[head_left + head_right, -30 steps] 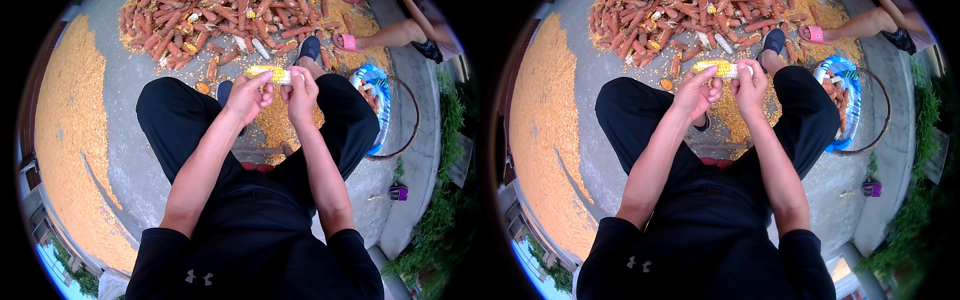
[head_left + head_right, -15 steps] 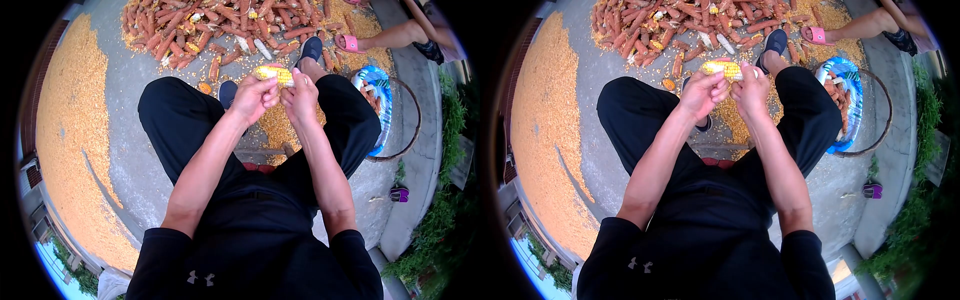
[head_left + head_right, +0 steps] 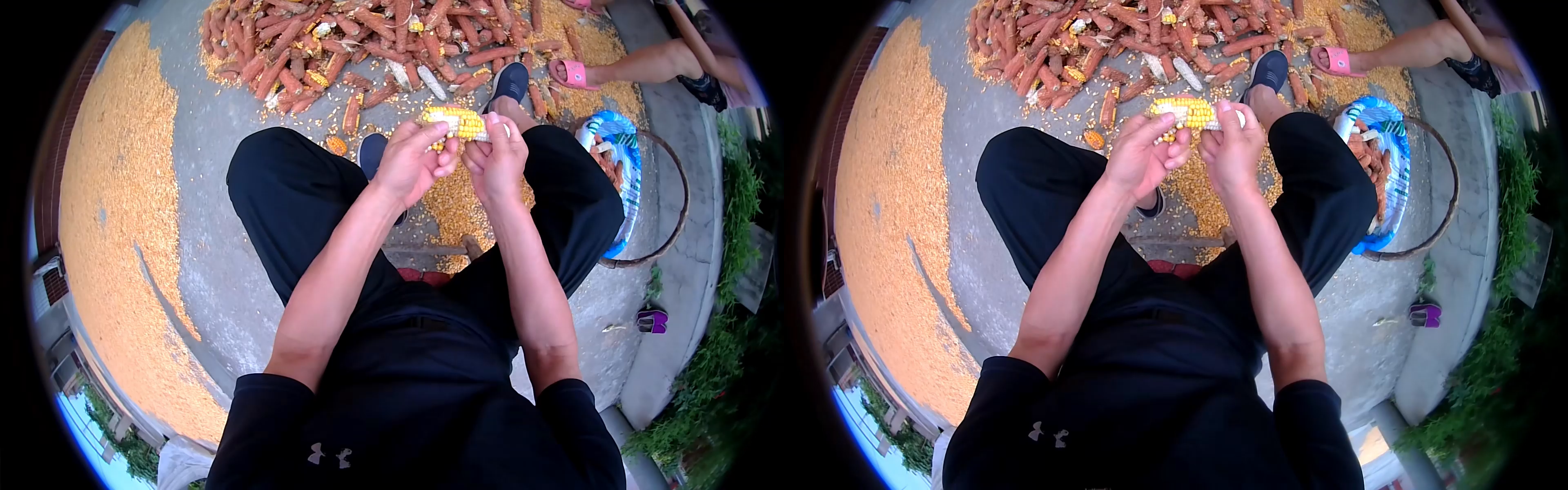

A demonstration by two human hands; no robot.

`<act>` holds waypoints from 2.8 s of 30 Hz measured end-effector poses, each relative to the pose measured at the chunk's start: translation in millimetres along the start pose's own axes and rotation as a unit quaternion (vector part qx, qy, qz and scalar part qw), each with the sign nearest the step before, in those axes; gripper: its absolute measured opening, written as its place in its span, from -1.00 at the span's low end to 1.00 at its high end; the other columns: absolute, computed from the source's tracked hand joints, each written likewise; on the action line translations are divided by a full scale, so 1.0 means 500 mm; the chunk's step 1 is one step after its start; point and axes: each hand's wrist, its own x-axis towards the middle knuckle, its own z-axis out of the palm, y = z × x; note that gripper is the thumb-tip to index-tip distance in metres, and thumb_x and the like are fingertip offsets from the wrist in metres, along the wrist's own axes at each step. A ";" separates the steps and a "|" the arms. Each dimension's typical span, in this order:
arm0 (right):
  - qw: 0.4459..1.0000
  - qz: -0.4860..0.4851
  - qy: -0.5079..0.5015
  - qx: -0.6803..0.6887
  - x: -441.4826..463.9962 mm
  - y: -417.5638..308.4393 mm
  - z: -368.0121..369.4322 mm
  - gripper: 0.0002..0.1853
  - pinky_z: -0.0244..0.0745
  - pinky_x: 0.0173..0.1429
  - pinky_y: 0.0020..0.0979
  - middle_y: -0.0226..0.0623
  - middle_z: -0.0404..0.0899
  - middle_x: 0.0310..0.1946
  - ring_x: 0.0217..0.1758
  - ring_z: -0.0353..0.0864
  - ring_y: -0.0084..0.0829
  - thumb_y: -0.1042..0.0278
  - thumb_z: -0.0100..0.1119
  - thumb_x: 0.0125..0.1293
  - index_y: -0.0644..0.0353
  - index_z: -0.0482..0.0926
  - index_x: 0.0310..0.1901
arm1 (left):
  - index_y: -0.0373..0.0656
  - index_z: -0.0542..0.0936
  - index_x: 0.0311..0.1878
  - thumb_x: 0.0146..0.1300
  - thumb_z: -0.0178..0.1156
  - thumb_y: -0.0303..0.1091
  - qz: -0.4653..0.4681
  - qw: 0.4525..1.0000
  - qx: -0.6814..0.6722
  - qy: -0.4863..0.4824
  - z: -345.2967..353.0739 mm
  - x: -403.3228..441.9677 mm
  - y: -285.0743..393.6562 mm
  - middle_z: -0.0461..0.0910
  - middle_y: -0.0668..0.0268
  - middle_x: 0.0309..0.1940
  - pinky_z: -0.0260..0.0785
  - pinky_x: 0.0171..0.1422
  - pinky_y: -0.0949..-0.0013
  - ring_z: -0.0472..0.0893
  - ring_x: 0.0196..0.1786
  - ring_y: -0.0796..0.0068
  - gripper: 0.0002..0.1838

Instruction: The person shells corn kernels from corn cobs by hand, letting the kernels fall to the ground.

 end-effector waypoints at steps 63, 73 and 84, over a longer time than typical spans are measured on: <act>0.941 -0.162 -0.042 -0.295 -0.007 -0.003 -0.006 -0.77 0.37 -0.40 -0.51 -0.31 0.70 -0.30 -0.48 0.50 -0.59 0.23 0.14 0.52 0.25 0.55 -0.09 | -0.21 0.56 0.04 0.41 0.22 -0.35 -0.028 0.998 0.037 0.030 0.017 0.007 -0.013 0.49 0.35 -0.49 0.22 -0.47 0.49 0.44 -0.48 0.57 -0.78; 0.942 -0.132 -0.087 -0.297 -0.012 0.013 -0.012 -0.74 0.42 -0.39 -0.48 -0.36 0.65 -0.41 -0.47 0.56 -0.57 0.27 0.10 0.55 0.31 0.64 0.00 | -0.17 0.59 0.11 0.51 0.17 -0.18 -0.072 0.997 -0.016 0.016 0.003 0.005 0.002 0.29 0.51 -0.59 0.10 -0.54 0.56 0.31 -0.55 0.66 -0.71; 0.989 -0.017 -0.032 -0.140 -0.019 0.003 0.002 -0.68 0.01 -0.60 -0.57 -0.57 0.37 -0.61 -0.67 0.18 -0.75 0.16 0.05 0.60 0.25 0.60 0.07 | -0.24 0.58 -0.06 0.43 0.25 -0.37 -0.027 0.999 0.024 -0.029 0.005 0.017 -0.012 0.43 0.44 -0.50 0.10 -0.57 0.55 0.40 -0.53 0.66 -0.85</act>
